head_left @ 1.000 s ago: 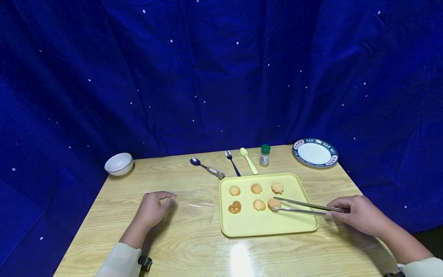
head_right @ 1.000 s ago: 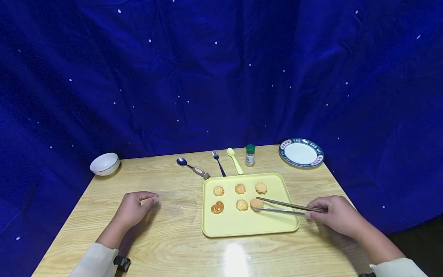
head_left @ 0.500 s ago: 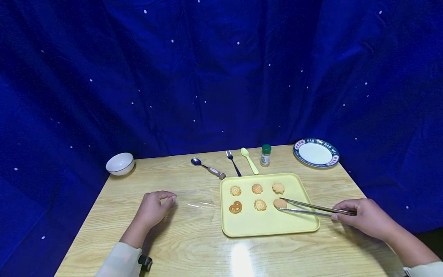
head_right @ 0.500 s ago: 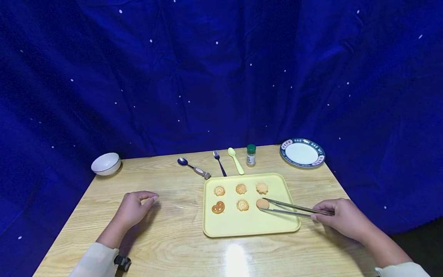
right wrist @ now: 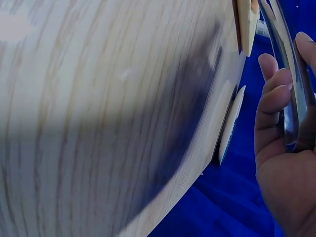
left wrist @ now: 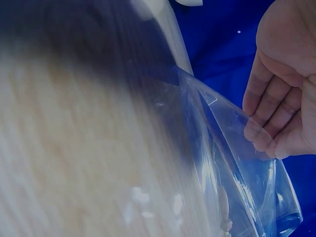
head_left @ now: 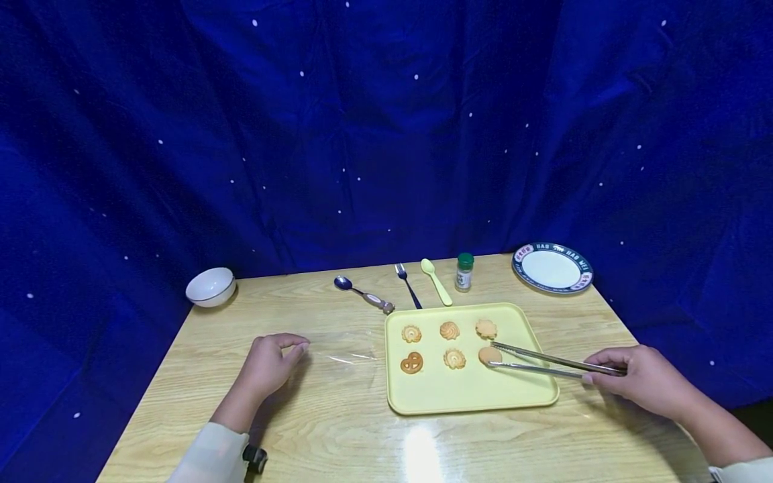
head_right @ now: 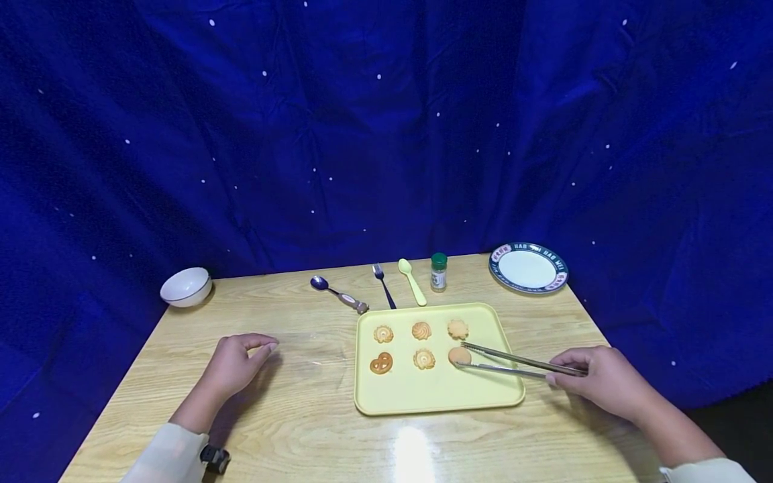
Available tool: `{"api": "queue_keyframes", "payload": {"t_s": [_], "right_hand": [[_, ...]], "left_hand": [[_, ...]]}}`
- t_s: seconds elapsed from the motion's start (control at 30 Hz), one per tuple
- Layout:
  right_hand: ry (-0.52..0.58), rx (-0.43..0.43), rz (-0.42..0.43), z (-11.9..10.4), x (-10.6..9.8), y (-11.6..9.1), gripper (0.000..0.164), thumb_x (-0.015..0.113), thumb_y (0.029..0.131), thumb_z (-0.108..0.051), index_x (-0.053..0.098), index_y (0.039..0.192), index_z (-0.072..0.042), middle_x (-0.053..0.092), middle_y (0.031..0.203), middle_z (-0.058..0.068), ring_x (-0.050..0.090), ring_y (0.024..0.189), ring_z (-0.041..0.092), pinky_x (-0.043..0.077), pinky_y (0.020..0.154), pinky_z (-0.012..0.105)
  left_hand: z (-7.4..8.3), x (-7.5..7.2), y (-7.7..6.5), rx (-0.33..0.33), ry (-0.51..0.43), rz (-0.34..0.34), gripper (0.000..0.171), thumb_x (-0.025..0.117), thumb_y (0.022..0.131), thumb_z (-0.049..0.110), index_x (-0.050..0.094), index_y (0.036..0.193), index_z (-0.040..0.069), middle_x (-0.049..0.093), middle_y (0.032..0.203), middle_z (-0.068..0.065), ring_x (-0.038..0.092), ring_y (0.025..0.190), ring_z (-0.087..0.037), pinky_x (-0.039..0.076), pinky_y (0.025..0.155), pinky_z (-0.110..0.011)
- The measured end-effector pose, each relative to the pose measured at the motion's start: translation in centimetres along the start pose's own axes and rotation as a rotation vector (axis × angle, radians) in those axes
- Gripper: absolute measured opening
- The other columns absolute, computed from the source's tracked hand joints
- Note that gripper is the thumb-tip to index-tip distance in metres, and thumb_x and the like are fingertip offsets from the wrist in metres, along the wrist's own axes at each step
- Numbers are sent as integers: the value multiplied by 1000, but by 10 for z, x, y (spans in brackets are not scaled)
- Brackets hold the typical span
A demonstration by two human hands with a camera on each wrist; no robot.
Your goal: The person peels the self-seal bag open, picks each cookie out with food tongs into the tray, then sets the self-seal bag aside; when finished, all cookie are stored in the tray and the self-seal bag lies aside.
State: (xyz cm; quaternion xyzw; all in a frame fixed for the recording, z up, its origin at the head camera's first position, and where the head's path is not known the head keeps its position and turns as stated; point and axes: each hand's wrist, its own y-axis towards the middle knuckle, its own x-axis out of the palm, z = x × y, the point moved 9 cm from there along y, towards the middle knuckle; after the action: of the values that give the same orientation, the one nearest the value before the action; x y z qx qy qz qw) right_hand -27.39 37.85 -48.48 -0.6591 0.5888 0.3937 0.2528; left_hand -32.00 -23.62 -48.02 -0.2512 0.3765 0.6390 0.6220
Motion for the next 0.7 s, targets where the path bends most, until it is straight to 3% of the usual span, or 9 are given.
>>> {"api": "queue_keyframes", "payload": {"t_s": [0.23,0.3,0.53,0.7], "right_hand": [[83,64,-14,9,-2,-2,27,82,88,-31,77,104,-11,64,66,-12,54,53,3,48,47,26],[78,78,20,12,-4,-1,26,80,89,-33,77,105,-12,63,64,-10,54,52,4,47,46,26],[-118,129,260,25,-27,1,33,79,89,-45,80,101,-14,76,79,-2,53,68,-7,41,58,21],[-141,219,288,38,-31,1,41,72,92,-50,78,103,-11,78,82,5,62,72,7,43,66,39]], "left_hand": [[-1,-1,0,7,5,4,18,68,100,25,81,108,15,75,119,-10,68,119,-31,52,103,-54],[-1,-3,0,6,8,6,18,68,100,26,81,108,15,76,119,-10,68,119,-31,52,103,-54],[-3,-6,3,12,18,15,21,67,101,27,80,110,14,76,118,-11,70,115,-29,53,102,-54],[-5,-7,4,15,15,15,20,67,101,27,80,109,14,76,119,-11,70,114,-28,53,101,-54]]}}
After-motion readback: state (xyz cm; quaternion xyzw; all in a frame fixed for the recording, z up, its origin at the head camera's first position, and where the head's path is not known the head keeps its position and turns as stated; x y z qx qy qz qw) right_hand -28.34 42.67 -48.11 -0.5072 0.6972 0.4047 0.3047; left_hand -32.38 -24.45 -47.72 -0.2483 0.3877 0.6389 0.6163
